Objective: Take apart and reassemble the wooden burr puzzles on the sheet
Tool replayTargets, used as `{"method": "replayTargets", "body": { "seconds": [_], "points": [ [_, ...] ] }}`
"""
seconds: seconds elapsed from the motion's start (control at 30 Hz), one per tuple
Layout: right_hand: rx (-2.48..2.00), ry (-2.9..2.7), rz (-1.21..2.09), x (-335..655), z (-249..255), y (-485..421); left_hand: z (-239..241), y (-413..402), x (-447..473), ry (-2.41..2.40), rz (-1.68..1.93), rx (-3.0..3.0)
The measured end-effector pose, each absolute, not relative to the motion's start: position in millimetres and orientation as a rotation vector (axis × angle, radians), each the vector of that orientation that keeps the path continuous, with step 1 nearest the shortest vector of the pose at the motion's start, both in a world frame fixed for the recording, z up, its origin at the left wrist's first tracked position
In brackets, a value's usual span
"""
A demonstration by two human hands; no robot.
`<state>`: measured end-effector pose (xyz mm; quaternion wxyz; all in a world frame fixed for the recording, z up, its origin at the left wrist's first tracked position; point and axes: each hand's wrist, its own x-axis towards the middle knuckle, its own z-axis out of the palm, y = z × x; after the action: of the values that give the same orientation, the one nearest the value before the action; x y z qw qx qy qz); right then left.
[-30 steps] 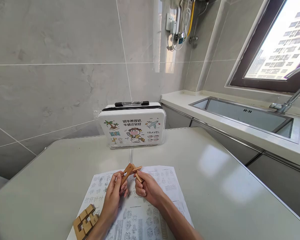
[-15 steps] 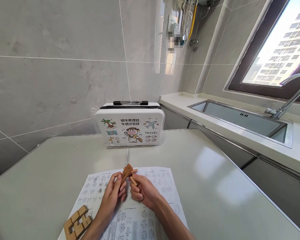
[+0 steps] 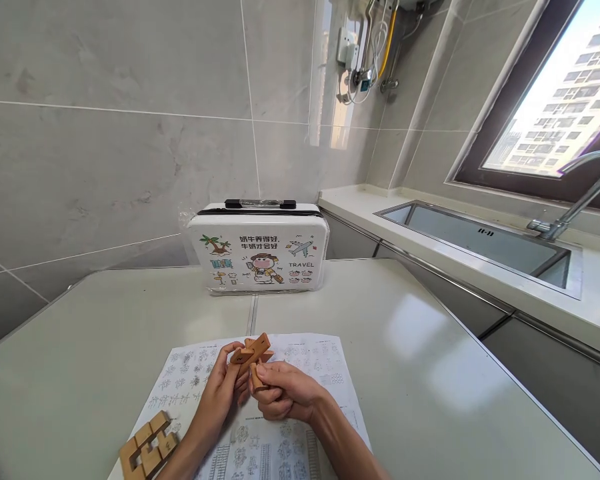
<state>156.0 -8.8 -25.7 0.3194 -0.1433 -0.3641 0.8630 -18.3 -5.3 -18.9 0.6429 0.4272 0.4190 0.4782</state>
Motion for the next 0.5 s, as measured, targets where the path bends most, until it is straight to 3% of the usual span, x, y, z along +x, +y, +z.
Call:
{"method": "replayTargets", "body": {
  "seconds": [0.5],
  "points": [
    [-0.361, -0.935, 2.212, 152.3, -34.5, -9.7, -15.6, -8.4, -15.9, 0.849, 1.067, 0.994]
  ]
}}
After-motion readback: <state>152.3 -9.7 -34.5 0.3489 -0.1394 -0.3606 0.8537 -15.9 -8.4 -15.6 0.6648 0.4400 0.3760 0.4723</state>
